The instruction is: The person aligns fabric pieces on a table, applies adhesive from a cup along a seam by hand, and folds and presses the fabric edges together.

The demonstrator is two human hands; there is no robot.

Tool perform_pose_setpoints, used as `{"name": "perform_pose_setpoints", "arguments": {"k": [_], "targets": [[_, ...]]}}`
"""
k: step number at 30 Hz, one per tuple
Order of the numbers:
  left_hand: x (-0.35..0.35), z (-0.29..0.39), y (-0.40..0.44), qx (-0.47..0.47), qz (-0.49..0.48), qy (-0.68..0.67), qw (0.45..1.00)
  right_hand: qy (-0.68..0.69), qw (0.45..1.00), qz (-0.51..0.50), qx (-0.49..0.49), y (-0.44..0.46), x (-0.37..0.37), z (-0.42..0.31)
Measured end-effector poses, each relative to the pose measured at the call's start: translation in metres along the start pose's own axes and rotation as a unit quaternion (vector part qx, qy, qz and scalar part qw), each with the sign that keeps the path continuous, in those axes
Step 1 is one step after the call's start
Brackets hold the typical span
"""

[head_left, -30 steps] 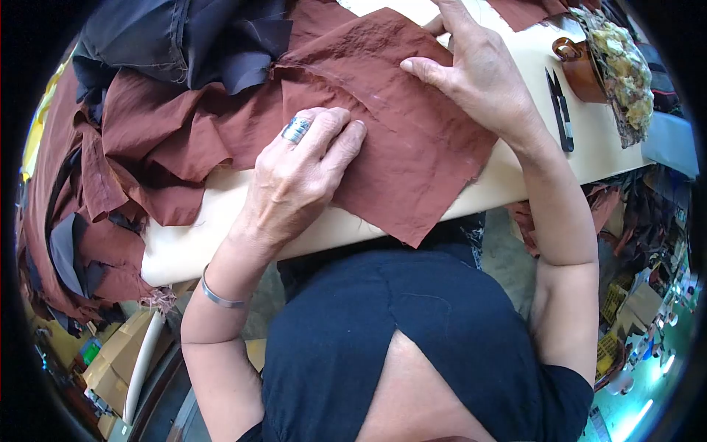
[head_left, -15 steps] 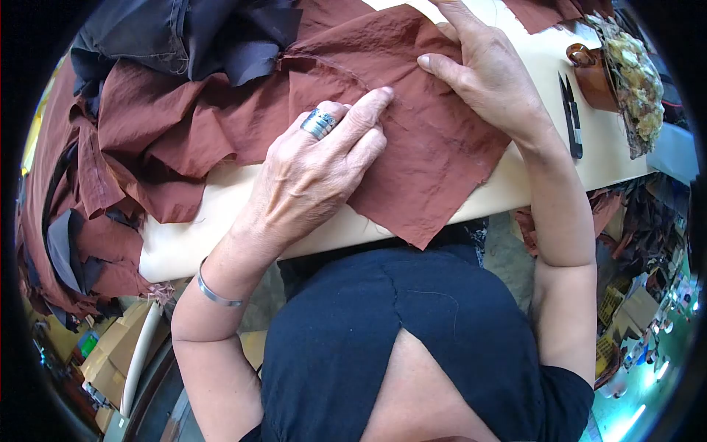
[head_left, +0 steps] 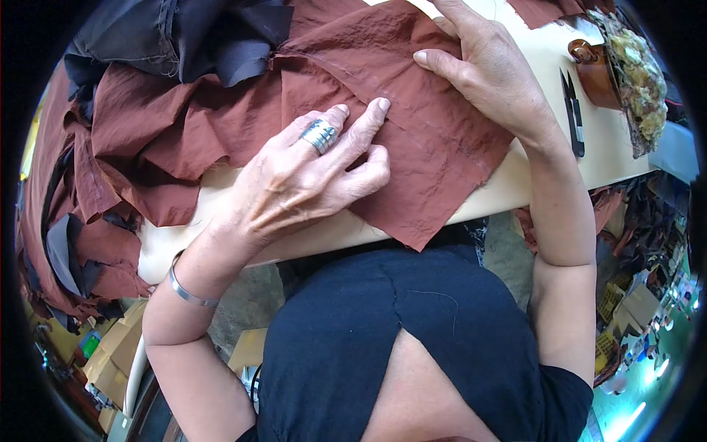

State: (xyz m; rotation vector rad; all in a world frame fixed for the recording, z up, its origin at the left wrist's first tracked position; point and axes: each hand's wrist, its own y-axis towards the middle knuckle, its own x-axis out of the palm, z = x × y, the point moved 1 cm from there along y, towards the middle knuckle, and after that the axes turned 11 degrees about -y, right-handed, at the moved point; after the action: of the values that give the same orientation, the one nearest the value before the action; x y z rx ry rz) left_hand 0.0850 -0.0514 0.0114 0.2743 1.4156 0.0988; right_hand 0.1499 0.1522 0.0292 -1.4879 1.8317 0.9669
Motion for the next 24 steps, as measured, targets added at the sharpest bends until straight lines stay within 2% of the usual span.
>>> {"name": "perform_pose_setpoints", "arguments": {"k": [7,13,16,19,22,24], "targets": [[-0.001,0.005,0.001,-0.008,-0.014,-0.001,1.000,0.000,1.000,-0.018,0.020,0.001,0.001,0.005],[-0.005,0.005,0.002,0.004,-0.041,0.017,0.999,-0.010,1.000,0.012,-0.021,0.003,0.011,0.014],[-0.005,0.002,0.002,-0.002,-0.024,-0.020,1.000,0.019,1.000,-0.005,0.003,-0.001,-0.001,0.000],[-0.005,-0.003,0.002,-0.053,0.018,-0.094,0.994,0.001,0.999,0.017,-0.036,0.003,0.011,0.018],[0.000,0.000,0.002,-0.082,0.046,-0.072,0.993,-0.013,1.000,0.003,0.001,0.001,0.006,0.010],[0.001,0.001,0.003,-0.085,0.046,-0.069,0.993,-0.014,1.000,0.008,-0.009,0.001,0.009,0.015]]}}
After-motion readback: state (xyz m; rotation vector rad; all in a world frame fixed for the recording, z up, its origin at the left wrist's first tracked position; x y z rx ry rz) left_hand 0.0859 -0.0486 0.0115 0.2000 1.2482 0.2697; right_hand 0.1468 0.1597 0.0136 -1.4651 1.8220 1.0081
